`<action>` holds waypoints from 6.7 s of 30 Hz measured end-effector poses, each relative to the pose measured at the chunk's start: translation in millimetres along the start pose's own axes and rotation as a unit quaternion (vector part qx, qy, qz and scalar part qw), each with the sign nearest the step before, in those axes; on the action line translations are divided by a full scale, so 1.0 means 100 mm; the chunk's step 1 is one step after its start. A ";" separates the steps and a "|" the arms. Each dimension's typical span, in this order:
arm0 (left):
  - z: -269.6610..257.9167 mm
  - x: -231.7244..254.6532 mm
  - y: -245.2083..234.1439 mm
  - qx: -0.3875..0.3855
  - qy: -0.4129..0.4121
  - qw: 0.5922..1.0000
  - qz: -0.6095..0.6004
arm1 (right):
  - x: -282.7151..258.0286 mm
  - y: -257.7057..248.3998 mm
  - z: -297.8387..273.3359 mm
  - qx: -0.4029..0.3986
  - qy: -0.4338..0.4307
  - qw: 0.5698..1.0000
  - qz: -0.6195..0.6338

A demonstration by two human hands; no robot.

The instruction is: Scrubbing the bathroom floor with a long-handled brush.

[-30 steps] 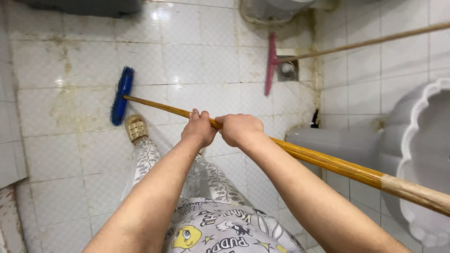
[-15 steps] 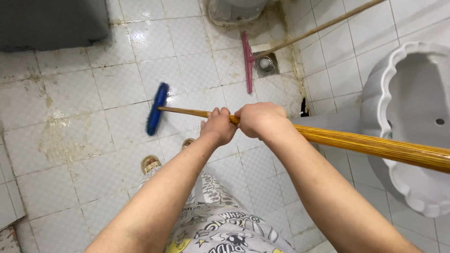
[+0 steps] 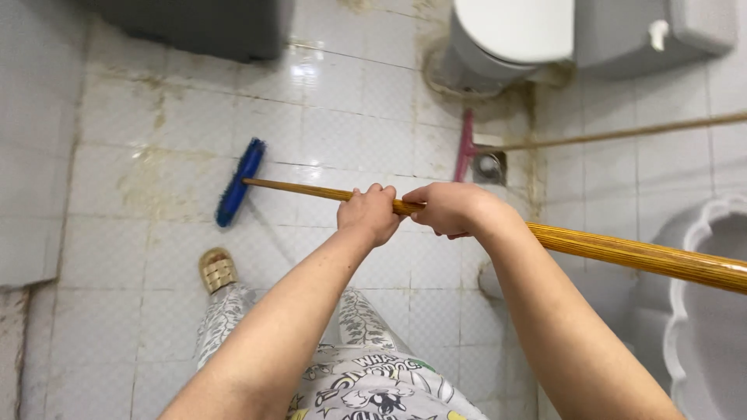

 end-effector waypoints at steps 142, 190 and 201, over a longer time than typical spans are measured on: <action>-1.79 -4.40 0.32 0.077 -0.177 0.972 -0.131 | -3.61 2.98 -0.20 0.048 -0.167 0.961 -0.215; -1.72 -0.87 2.59 -0.014 0.029 0.999 -0.035 | 0.37 2.84 -1.43 0.056 0.030 0.989 -0.131; -2.04 -0.63 2.40 -0.022 0.058 0.998 -0.024 | 0.40 2.76 -1.69 0.035 0.055 0.984 -0.169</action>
Point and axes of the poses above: each hand's wrist, its own z-axis towards the middle knuckle, its own y-axis out of the palm, x = y × z, the point moved 5 cm from there along z, towards the middle knuckle, and after that the axes turned 6 degrees about -y, right-handed, at the moved point
